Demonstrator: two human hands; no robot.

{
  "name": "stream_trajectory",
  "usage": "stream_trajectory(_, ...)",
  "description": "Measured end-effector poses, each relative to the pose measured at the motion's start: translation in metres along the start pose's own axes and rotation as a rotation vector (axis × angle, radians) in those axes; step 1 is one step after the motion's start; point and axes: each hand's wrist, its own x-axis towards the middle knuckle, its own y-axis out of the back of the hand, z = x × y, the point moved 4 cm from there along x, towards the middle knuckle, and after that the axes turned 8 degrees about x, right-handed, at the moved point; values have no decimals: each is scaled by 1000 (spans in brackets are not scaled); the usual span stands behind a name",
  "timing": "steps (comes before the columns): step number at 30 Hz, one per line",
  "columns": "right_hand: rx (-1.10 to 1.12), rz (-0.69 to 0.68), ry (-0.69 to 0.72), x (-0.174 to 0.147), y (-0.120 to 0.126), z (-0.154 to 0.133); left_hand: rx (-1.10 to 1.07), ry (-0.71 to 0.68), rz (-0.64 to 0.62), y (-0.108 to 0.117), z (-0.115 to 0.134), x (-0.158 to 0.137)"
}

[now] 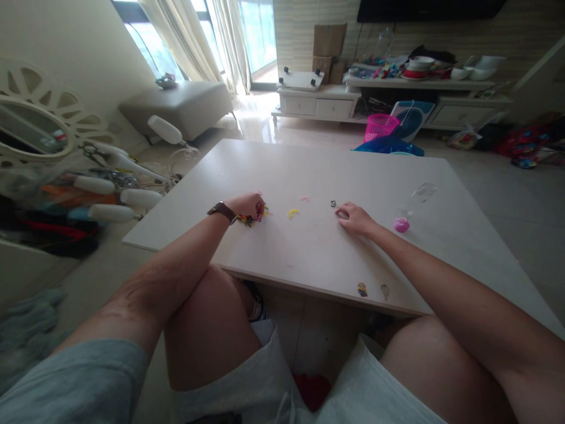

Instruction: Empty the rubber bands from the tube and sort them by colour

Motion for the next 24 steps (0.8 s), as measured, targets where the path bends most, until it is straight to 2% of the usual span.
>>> stream_trajectory(4, 2, 1, 6, 1, -1, 1, -37, 57, -10, -1, -3, 1)
stream_trajectory(9, -9, -3, 10, 1, -1, 2, -18, 126, 43, 5, -6, -2)
stream_trajectory(15, -25, -2, 14, 1, -1, 1, -6, 122, 73, 16, -7, -8)
stream_trajectory(24, -16, 4, 15, 0, 0, 0, 23, 106, 140, 21, -3, -12)
